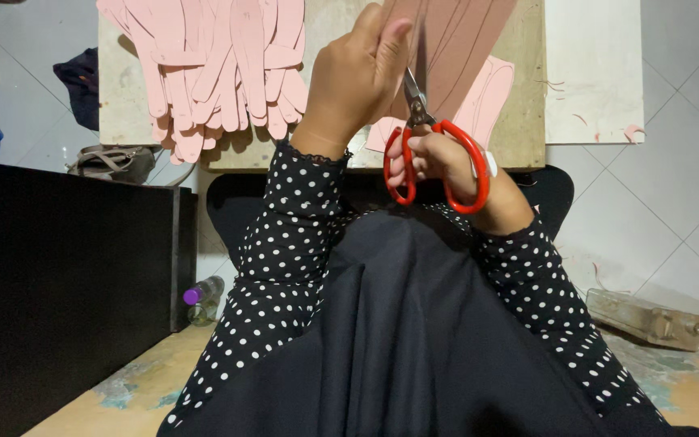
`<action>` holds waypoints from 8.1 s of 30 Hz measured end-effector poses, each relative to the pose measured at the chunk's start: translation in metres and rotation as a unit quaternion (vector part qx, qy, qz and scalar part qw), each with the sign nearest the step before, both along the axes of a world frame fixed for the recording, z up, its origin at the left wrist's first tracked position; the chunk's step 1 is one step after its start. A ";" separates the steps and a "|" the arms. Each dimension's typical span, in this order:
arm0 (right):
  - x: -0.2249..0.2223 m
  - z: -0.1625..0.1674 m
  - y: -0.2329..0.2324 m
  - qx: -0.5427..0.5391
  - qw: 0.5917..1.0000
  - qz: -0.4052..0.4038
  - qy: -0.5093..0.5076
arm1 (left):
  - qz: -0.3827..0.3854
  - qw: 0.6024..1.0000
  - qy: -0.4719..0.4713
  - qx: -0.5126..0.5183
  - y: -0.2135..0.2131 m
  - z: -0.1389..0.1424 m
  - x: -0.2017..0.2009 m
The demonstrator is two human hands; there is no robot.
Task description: The person sits on the floor and cuts pink shoe insole/upper components with red-handled scissors, following drawn outlines on the material. They cut one component at a time, trim along the curved edges, and place finished cut pieces onto a growing pile of cut components on the wooden board.
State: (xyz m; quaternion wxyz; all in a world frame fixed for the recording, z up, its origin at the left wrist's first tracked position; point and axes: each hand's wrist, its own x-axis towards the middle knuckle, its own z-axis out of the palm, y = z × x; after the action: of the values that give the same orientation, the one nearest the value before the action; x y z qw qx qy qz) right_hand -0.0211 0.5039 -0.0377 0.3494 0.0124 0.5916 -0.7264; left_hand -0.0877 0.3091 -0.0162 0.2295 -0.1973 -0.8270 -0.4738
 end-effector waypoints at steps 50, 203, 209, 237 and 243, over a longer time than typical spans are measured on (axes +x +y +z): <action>0.019 0.030 -0.031 0.223 0.938 -0.049 0.263 | -0.032 0.974 -0.101 0.201 0.008 -0.002 0.019; 0.009 -0.003 -0.011 0.183 0.897 -0.120 0.383 | -0.023 0.959 -0.159 0.234 0.048 -0.008 0.033; -0.001 0.000 -0.005 0.287 0.849 -0.123 0.426 | -0.065 0.964 -0.163 0.200 0.044 -0.006 0.037; -0.003 0.014 0.004 0.202 0.951 -0.074 0.222 | -0.161 0.966 -0.189 0.072 -0.005 -0.012 0.011; -0.015 -0.003 0.006 0.136 0.956 -0.130 0.227 | -0.215 0.956 -0.184 0.072 -0.005 -0.026 0.004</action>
State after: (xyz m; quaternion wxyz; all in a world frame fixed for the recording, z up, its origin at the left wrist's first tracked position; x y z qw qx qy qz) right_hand -0.0359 0.5096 -0.0408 0.1032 -0.0283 0.7418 -0.6620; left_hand -0.0838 0.3037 -0.0423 -0.0205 -0.2629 -0.7564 -0.5986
